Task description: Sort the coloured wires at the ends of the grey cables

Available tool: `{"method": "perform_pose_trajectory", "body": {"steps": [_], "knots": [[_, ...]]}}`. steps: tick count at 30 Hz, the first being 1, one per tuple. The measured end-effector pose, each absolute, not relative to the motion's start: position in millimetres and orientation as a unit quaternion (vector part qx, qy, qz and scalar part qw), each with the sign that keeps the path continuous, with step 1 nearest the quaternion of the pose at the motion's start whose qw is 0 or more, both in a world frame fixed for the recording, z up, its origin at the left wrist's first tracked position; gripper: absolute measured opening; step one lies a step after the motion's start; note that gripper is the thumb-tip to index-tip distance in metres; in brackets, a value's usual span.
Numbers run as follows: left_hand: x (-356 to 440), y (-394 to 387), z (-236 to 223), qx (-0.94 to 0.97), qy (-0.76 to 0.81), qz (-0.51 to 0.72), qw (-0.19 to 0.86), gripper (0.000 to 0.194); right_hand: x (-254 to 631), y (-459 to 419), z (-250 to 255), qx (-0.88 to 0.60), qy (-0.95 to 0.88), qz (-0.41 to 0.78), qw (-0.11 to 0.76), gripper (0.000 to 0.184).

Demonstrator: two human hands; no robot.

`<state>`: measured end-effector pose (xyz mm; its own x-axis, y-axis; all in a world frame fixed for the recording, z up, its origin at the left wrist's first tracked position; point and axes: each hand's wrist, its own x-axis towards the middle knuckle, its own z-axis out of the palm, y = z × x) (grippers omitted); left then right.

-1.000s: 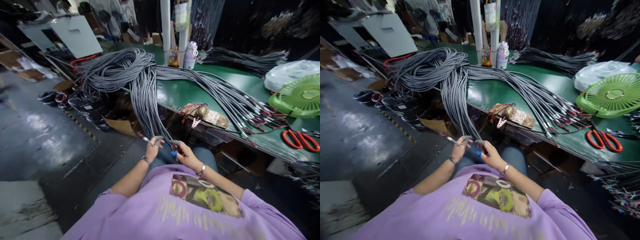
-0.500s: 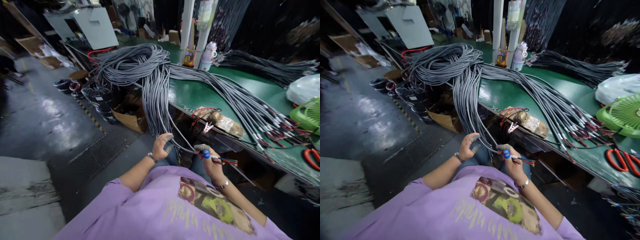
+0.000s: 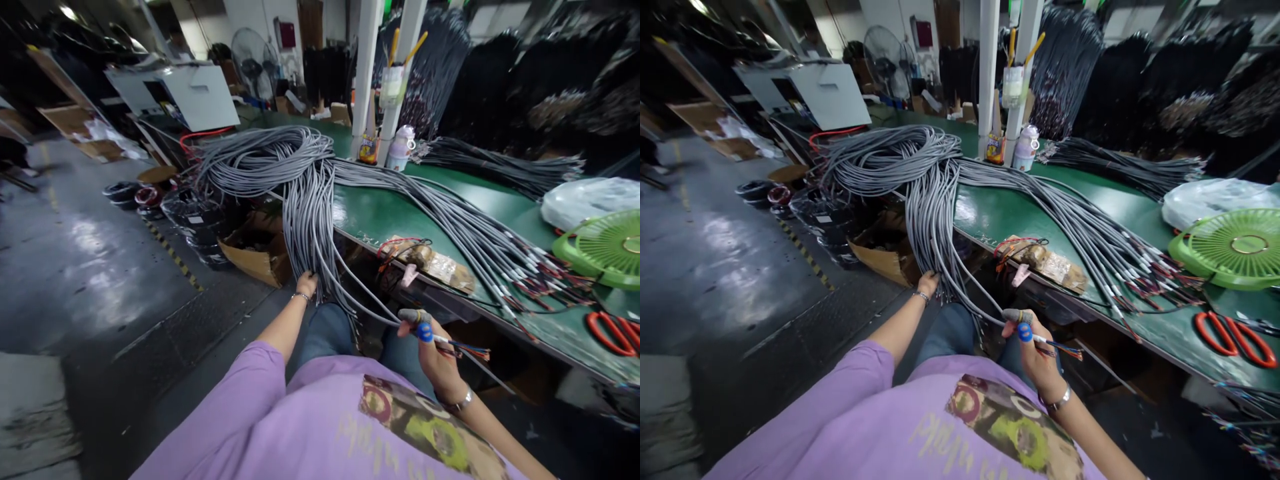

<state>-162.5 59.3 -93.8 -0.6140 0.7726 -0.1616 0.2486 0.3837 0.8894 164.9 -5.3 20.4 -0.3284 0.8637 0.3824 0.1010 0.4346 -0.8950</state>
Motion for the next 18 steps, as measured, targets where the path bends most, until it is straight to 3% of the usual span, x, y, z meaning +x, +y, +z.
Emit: {"method": "perform_pose_trajectory", "body": {"steps": [4, 10, 12, 14, 18], "knots": [[-159.2, 24.8, -99.9, 0.292, 0.763, 0.474, 0.328, 0.017, 162.9, -0.7, 13.1, -0.33, -0.697, 0.441, 0.46, 0.029], [-129.7, -46.9, -82.3, 0.272, 0.694, 0.503, 0.438, 0.036, 153.3, 3.8, -1.9, -0.292, -0.72, 0.501, 0.38, 0.028], [-117.9, -58.5, -68.6, 0.263, 0.613, 0.527, 0.526, 0.039, 148.8, 1.9, -2.4, -0.279, -0.726, 0.515, 0.361, 0.028], [-102.6, -60.7, -56.6, 0.259, 0.532, 0.541, 0.598, 0.039, 145.0, -1.6, 0.9, -0.265, -0.706, 0.541, 0.374, 0.029], [-58.7, -47.2, -44.1, 0.296, 0.546, 0.502, 0.602, 0.042, 144.9, -10.2, 15.8, -0.21, -0.619, 0.611, 0.448, 0.036]]}}
